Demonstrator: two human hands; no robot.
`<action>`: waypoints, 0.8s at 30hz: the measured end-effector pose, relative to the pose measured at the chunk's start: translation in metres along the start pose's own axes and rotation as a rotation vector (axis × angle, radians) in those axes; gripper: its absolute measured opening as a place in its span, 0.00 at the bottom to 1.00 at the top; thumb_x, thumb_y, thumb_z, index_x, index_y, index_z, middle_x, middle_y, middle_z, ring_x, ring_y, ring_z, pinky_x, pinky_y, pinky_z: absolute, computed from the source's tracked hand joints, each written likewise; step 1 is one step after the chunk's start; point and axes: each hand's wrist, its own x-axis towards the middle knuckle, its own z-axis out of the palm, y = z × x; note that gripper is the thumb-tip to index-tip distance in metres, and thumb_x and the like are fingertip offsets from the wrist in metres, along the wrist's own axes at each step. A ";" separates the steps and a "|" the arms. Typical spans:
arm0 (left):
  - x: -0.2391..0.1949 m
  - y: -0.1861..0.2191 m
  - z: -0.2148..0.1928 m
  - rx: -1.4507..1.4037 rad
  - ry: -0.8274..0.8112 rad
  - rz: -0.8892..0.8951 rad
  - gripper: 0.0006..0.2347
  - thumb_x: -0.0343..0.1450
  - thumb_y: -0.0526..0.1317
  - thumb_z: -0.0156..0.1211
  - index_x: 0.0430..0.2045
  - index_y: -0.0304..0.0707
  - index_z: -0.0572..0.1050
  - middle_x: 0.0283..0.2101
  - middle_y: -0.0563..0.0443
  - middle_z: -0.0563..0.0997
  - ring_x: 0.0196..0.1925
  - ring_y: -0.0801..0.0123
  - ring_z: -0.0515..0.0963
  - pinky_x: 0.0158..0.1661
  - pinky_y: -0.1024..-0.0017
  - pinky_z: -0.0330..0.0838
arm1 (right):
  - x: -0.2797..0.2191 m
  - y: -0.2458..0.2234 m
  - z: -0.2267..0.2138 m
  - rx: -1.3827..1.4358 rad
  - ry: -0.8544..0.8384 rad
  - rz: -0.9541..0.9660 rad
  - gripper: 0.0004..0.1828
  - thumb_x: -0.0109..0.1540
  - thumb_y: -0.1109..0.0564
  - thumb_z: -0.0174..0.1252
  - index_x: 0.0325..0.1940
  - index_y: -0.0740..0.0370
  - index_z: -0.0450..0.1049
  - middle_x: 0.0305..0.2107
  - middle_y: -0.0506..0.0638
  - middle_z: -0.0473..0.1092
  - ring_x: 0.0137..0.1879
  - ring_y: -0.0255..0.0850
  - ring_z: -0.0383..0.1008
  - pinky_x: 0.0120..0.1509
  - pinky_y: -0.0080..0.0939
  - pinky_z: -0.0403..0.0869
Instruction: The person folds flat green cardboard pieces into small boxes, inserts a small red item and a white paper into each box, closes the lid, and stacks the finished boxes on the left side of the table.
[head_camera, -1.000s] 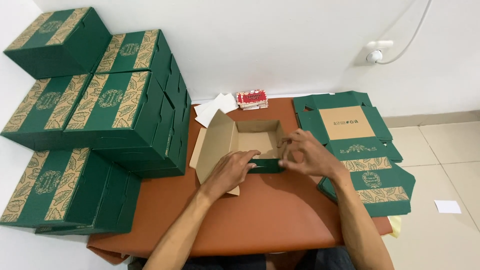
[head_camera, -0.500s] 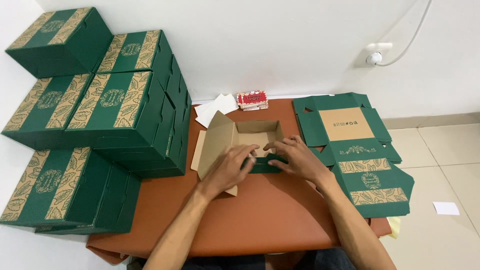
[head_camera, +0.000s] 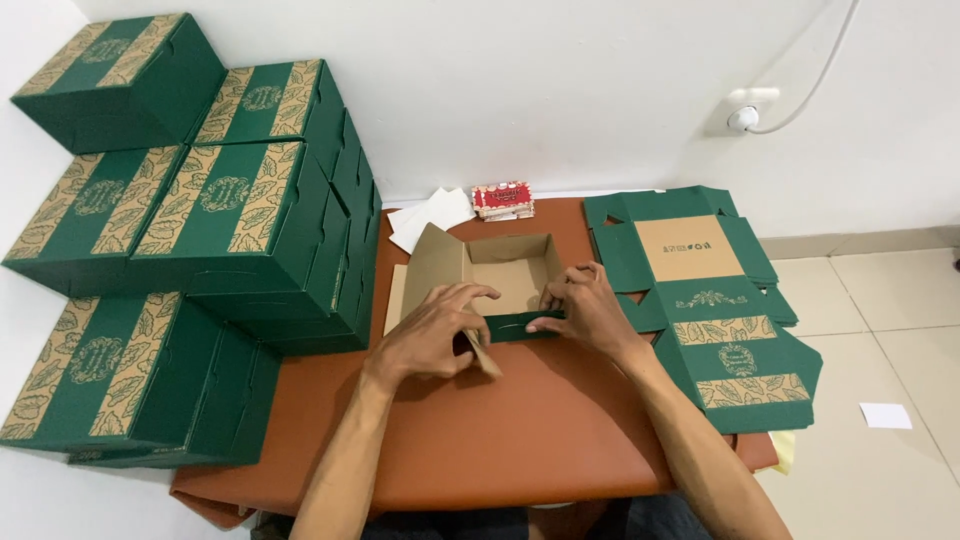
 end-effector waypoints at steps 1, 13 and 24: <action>0.002 0.001 0.000 -0.001 0.001 0.001 0.08 0.60 0.35 0.68 0.31 0.44 0.85 0.66 0.36 0.75 0.74 0.40 0.69 0.70 0.40 0.55 | 0.000 0.001 0.001 -0.001 -0.001 0.000 0.17 0.52 0.43 0.82 0.31 0.48 0.80 0.23 0.41 0.71 0.46 0.39 0.77 0.79 0.70 0.59; 0.015 -0.012 0.026 0.052 0.263 -0.044 0.07 0.73 0.37 0.67 0.28 0.40 0.74 0.41 0.40 0.89 0.44 0.50 0.89 0.61 0.48 0.68 | 0.000 -0.007 -0.007 0.099 -0.035 -0.021 0.18 0.49 0.45 0.83 0.33 0.50 0.81 0.22 0.43 0.72 0.46 0.40 0.78 0.79 0.65 0.58; 0.018 -0.003 0.034 0.130 0.202 0.045 0.06 0.72 0.35 0.71 0.40 0.43 0.84 0.32 0.47 0.84 0.40 0.54 0.87 0.66 0.50 0.64 | -0.003 -0.028 -0.017 0.123 0.001 -0.153 0.20 0.52 0.41 0.82 0.36 0.53 0.83 0.25 0.46 0.78 0.49 0.42 0.80 0.80 0.71 0.55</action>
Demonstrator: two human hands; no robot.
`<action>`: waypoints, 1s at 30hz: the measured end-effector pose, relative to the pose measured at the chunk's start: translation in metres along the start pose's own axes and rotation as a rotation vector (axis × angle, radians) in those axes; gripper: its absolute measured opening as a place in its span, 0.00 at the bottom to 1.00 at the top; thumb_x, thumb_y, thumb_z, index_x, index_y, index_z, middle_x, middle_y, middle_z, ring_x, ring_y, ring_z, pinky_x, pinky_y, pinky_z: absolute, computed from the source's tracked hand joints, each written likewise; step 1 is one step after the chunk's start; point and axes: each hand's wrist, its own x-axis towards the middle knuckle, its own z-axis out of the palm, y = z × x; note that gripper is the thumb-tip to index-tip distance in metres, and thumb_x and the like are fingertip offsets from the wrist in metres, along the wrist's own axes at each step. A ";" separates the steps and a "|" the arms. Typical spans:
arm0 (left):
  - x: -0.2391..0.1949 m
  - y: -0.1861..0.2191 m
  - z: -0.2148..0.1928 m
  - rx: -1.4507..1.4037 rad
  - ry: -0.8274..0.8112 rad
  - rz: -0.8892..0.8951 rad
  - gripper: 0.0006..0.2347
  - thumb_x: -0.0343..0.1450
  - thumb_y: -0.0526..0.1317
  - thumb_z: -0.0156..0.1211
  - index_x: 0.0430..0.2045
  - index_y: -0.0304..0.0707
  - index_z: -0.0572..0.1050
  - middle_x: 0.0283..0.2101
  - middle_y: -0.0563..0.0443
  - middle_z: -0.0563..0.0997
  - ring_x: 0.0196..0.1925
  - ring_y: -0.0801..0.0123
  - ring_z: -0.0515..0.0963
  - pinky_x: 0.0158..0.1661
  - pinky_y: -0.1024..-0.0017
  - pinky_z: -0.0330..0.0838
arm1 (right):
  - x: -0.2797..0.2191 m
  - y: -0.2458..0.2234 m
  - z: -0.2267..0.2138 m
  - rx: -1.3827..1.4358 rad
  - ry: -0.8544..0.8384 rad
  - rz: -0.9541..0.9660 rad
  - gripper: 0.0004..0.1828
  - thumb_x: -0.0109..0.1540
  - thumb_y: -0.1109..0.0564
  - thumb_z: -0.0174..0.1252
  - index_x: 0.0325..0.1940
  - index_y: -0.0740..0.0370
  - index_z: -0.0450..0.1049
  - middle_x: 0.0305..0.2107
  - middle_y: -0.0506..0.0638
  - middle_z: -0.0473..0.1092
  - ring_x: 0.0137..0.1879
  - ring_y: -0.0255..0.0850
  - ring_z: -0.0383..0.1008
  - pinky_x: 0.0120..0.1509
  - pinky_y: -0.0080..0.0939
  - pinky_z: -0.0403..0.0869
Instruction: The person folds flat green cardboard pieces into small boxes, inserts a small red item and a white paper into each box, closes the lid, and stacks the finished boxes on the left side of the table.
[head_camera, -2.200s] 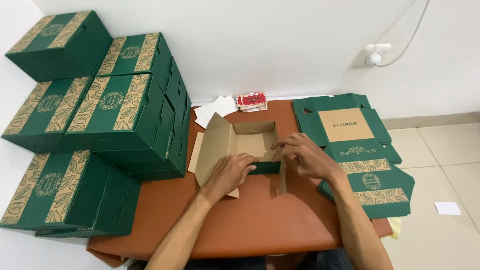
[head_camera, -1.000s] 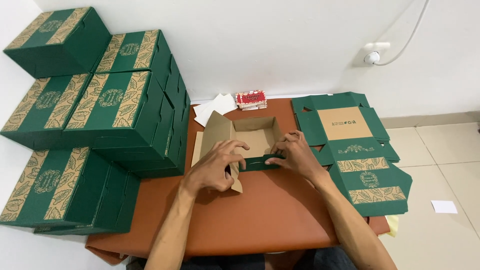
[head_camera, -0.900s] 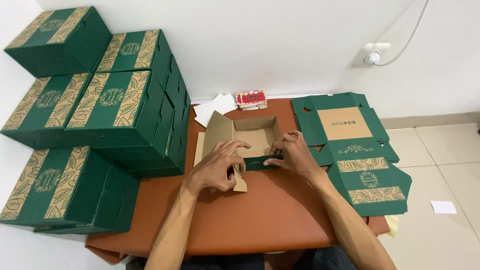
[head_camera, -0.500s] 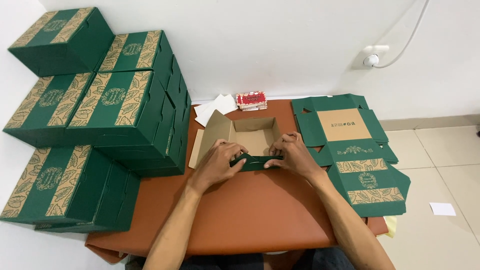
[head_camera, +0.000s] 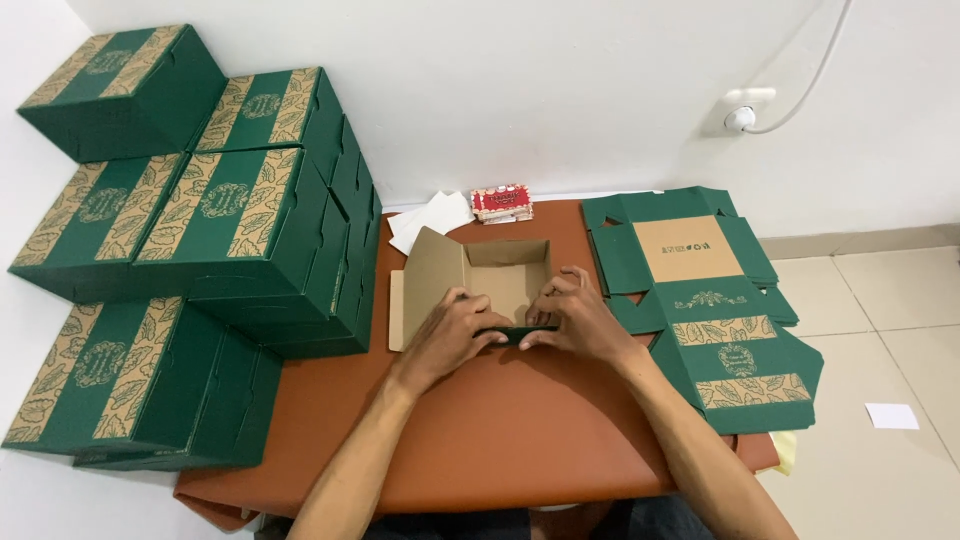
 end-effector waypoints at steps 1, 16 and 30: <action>0.001 0.003 -0.004 0.000 0.000 0.000 0.06 0.72 0.35 0.71 0.40 0.43 0.84 0.32 0.47 0.84 0.40 0.54 0.87 0.66 0.50 0.64 | 0.000 0.003 0.001 0.000 0.000 0.000 0.20 0.52 0.41 0.82 0.36 0.53 0.83 0.25 0.46 0.78 0.49 0.42 0.80 0.80 0.71 0.55; -0.008 -0.008 -0.004 -0.177 -0.279 0.054 0.06 0.61 0.31 0.61 0.21 0.47 0.81 0.51 0.47 0.79 0.69 0.43 0.74 0.72 0.22 0.41 | 0.004 -0.047 -0.063 0.427 -0.268 0.334 0.42 0.72 0.28 0.32 0.86 0.48 0.44 0.82 0.64 0.32 0.84 0.73 0.23 0.77 0.95 0.37; -0.005 -0.026 0.009 -0.076 -0.226 0.046 0.10 0.61 0.22 0.62 0.17 0.43 0.75 0.45 0.50 0.81 0.65 0.48 0.78 0.74 0.26 0.40 | 0.003 -0.033 -0.049 0.191 -0.379 0.446 0.37 0.75 0.32 0.35 0.87 0.37 0.41 0.76 0.63 0.55 0.85 0.65 0.41 0.87 0.74 0.36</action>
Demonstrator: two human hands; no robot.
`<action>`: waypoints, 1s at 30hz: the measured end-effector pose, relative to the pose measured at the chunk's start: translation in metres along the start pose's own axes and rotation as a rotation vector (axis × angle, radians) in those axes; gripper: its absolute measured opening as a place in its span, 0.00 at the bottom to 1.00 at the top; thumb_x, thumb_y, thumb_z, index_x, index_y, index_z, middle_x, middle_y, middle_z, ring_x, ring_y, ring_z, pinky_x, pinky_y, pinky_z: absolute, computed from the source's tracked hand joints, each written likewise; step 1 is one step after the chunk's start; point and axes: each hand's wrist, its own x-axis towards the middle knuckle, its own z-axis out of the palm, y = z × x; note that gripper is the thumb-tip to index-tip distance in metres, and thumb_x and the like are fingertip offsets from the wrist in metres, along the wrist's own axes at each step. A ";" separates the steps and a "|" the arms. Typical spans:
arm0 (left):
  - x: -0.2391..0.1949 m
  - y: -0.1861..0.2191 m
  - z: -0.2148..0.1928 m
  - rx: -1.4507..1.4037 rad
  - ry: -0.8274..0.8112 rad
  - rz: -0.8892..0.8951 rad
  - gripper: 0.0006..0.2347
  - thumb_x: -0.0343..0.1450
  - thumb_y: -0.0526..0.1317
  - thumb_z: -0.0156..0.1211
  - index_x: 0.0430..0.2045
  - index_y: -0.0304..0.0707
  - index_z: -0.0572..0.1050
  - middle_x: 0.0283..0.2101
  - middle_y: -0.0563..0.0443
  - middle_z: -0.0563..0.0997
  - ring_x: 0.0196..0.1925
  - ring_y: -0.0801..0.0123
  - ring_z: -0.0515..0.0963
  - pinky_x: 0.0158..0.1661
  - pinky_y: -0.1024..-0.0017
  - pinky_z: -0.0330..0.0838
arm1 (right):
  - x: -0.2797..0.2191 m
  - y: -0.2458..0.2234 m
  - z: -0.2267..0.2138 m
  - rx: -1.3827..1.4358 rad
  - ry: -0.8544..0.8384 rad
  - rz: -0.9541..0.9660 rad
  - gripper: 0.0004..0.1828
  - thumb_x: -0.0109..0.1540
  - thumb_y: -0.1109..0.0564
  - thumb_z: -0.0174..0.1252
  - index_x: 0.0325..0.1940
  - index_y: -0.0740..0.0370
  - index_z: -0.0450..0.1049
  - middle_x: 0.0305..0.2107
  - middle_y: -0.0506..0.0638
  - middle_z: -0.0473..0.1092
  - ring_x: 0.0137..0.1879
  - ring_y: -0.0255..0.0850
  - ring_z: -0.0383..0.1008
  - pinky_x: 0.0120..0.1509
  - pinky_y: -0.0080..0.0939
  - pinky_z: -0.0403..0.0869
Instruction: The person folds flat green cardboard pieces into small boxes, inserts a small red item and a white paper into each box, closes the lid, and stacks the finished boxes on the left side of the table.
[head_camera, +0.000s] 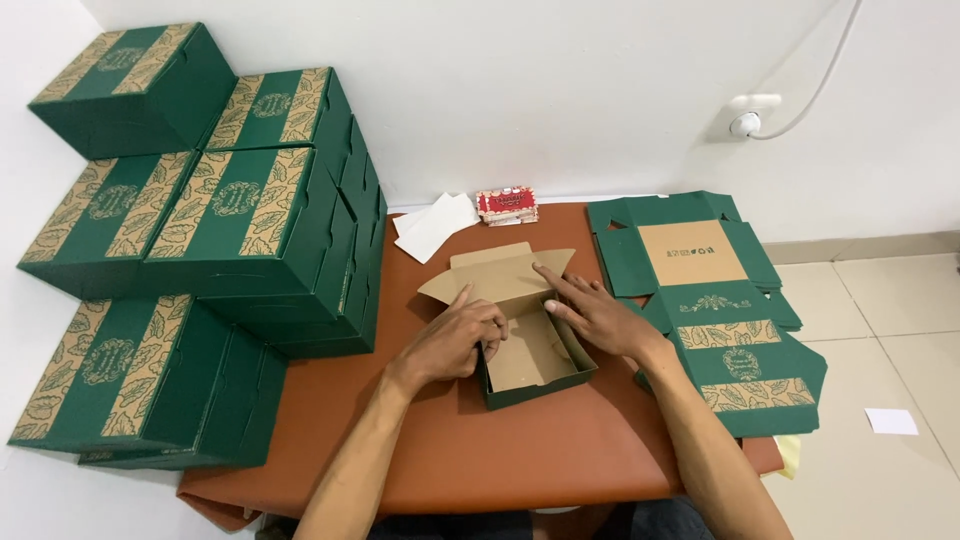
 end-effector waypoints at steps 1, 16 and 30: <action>0.000 0.004 -0.003 0.000 0.001 -0.001 0.10 0.61 0.22 0.62 0.17 0.43 0.75 0.45 0.50 0.81 0.65 0.48 0.78 0.74 0.26 0.40 | -0.001 -0.004 -0.002 -0.001 -0.001 -0.002 0.37 0.75 0.32 0.35 0.87 0.37 0.41 0.76 0.63 0.55 0.85 0.65 0.41 0.87 0.74 0.36; 0.004 -0.006 0.006 0.091 0.211 -0.086 0.14 0.61 0.18 0.59 0.16 0.43 0.74 0.30 0.54 0.80 0.54 0.57 0.82 0.76 0.32 0.40 | 0.007 0.019 0.002 -0.016 0.158 -0.026 0.42 0.61 0.66 0.49 0.81 0.43 0.62 0.09 0.47 0.60 0.18 0.40 0.56 0.30 0.41 0.66; 0.012 -0.015 0.030 0.270 0.190 -0.143 0.13 0.62 0.21 0.64 0.18 0.45 0.75 0.31 0.56 0.80 0.55 0.65 0.79 0.77 0.33 0.41 | 0.004 -0.014 -0.002 0.018 -0.054 0.069 0.38 0.75 0.45 0.40 0.87 0.53 0.37 0.80 0.63 0.49 0.82 0.65 0.50 0.83 0.81 0.40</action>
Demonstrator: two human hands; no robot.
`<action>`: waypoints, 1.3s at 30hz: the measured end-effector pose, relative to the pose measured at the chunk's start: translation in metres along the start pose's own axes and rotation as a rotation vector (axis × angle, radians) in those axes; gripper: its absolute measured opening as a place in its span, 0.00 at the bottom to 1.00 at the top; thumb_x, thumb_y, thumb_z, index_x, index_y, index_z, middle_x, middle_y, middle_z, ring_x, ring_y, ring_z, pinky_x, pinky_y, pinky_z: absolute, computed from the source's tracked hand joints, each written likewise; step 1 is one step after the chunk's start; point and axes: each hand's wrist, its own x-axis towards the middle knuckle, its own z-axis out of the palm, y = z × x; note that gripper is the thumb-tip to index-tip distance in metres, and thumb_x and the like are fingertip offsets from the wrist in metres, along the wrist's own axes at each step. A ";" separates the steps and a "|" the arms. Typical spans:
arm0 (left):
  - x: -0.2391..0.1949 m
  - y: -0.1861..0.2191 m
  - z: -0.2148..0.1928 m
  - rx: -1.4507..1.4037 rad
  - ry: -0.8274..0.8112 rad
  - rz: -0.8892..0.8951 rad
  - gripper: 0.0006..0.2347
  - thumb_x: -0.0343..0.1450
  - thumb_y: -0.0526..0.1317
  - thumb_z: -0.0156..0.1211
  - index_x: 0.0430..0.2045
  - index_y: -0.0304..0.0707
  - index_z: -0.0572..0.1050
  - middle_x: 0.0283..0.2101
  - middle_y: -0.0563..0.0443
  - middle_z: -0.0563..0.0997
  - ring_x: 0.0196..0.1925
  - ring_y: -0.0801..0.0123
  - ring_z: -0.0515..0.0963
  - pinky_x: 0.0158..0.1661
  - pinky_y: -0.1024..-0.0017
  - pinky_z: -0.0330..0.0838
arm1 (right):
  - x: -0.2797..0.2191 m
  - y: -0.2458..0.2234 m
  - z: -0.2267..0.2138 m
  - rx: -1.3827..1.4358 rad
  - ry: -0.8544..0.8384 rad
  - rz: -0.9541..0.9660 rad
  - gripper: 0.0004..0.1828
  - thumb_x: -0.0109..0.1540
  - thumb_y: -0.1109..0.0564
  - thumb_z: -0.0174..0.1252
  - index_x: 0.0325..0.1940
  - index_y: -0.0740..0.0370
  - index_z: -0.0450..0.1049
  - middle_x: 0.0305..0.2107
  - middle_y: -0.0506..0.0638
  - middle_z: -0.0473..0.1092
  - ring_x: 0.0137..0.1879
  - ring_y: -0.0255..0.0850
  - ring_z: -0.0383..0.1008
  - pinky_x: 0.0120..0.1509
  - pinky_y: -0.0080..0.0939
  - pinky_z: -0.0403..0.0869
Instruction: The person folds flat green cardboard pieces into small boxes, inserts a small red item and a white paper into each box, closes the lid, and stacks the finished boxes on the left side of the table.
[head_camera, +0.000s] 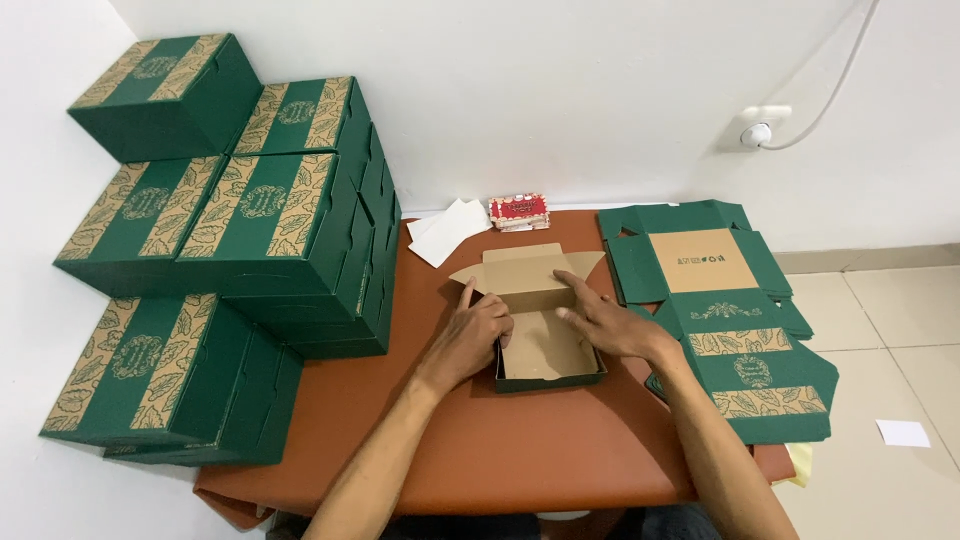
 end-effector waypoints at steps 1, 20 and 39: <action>0.000 0.000 0.001 -0.002 0.001 0.001 0.13 0.62 0.21 0.64 0.18 0.45 0.75 0.31 0.56 0.80 0.55 0.65 0.79 0.77 0.33 0.41 | -0.001 -0.004 -0.001 -0.001 0.000 0.002 0.38 0.75 0.45 0.40 0.87 0.53 0.37 0.80 0.63 0.49 0.82 0.65 0.50 0.83 0.81 0.40; -0.005 -0.002 0.004 -0.027 -0.023 -0.018 0.11 0.71 0.25 0.61 0.20 0.42 0.74 0.34 0.57 0.77 0.59 0.67 0.75 0.78 0.34 0.32 | 0.024 -0.019 -0.051 -0.422 -0.128 0.348 0.24 0.66 0.43 0.59 0.65 0.43 0.65 0.39 0.55 0.82 0.46 0.56 0.85 0.52 0.59 0.79; -0.003 -0.011 0.008 0.001 0.040 0.042 0.10 0.69 0.28 0.67 0.24 0.50 0.78 0.33 0.62 0.81 0.59 0.70 0.79 0.77 0.32 0.39 | 0.243 0.088 -0.008 -1.040 0.653 -0.220 0.11 0.59 0.60 0.70 0.42 0.44 0.86 0.30 0.44 0.83 0.41 0.44 0.85 0.44 0.43 0.84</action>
